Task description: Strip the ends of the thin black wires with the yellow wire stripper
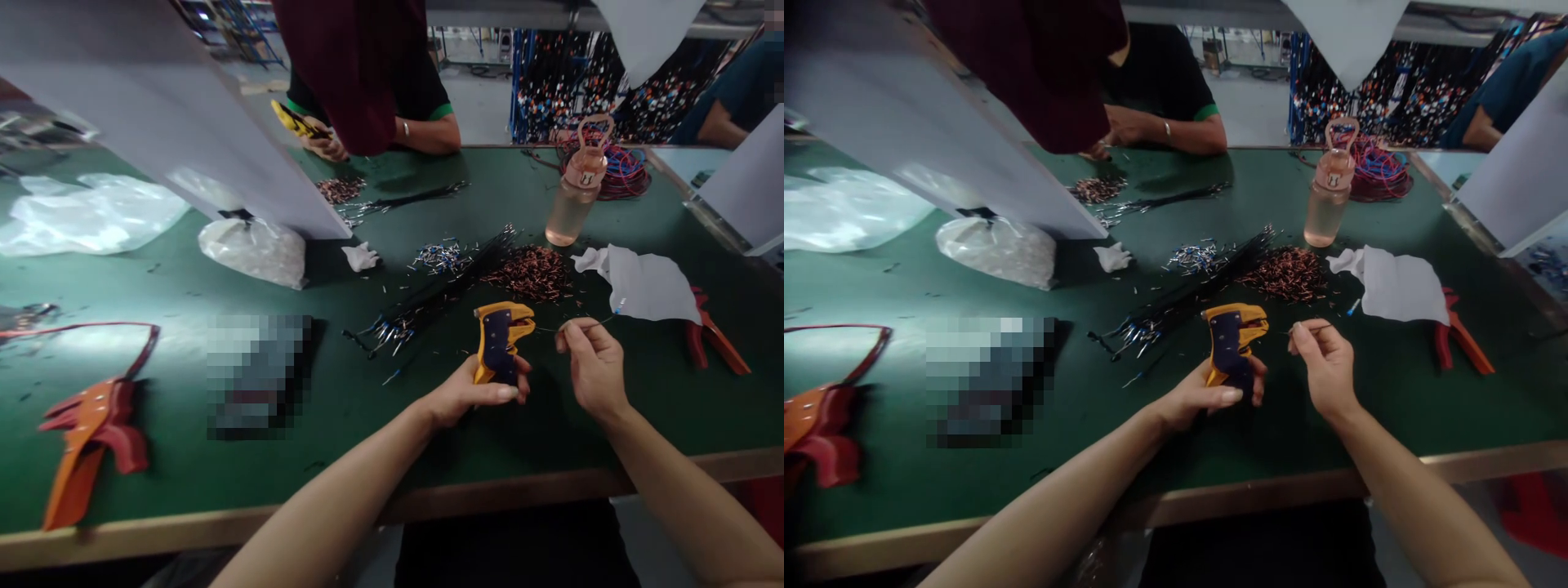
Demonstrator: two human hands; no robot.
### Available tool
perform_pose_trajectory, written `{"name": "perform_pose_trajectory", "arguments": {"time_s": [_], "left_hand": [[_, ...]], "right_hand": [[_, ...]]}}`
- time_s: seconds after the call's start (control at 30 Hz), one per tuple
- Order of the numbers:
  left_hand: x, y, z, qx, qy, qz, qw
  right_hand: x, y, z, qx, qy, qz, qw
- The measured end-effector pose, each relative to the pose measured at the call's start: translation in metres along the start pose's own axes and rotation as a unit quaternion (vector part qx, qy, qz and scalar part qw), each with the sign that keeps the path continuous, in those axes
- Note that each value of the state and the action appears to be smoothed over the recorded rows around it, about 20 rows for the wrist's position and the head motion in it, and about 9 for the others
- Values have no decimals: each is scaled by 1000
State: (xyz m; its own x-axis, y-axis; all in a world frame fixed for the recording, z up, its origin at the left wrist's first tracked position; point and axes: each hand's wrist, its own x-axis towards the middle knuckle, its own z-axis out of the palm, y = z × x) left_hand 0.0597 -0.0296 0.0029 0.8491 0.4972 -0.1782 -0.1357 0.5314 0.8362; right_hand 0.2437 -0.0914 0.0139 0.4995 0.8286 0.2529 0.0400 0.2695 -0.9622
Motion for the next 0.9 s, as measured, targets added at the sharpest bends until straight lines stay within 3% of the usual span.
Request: {"name": "perform_pose_trajectory", "arguments": {"time_s": [0.13,0.37,0.9], "left_hand": [[-4,-1,-1,-10,-28,-12,999],[-4,0,1,9,-45,-13,999],[-5,2,6,26,-30,-31,999]], "right_hand": [[3,5,3,50,-8,76,996],[4,1,10,77,-13,139,987],[4,-1,10,60,-32,141,988]]}}
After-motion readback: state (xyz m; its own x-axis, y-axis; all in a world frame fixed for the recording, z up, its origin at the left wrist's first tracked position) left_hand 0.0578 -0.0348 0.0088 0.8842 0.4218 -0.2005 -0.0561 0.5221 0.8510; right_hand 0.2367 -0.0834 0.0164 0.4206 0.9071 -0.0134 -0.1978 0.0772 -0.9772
